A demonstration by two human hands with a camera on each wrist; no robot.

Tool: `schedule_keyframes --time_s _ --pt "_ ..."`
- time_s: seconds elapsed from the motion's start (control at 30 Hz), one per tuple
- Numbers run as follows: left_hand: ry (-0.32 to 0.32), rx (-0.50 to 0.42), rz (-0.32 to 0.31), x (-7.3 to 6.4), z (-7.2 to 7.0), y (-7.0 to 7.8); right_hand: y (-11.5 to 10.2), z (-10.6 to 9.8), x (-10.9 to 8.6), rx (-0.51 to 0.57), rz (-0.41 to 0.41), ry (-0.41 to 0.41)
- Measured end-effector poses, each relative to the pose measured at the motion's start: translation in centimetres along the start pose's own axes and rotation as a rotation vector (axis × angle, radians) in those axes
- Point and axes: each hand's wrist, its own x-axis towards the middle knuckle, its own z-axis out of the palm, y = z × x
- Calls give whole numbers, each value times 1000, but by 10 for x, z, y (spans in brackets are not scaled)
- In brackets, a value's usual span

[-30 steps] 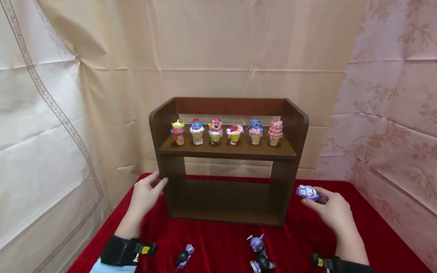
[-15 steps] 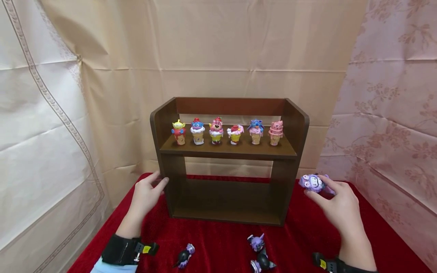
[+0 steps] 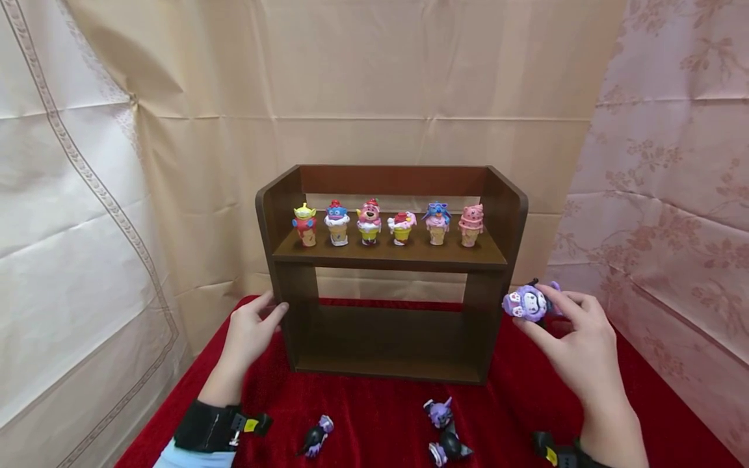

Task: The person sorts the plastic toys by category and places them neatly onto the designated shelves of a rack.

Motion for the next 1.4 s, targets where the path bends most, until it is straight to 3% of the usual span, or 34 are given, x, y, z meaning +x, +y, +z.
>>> schedule_keyframes --time_s 0.27,0.63,1.03,1.27,1.4 --pt "0 5 -16 0 -1 1 -23 7 -3 35 -146 28" --pt "-5 9 -2 0 0 1 -38 26 -5 11 -334 -65" --pt "-9 0 -11 -1 -2 1 -51 44 -10 -53 -364 -136" --pt "-4 2 2 0 -2 1 -51 59 -12 -49 -417 -156" --pt "-5 3 10 0 -2 0 -49 69 -15 -42 -406 -172"
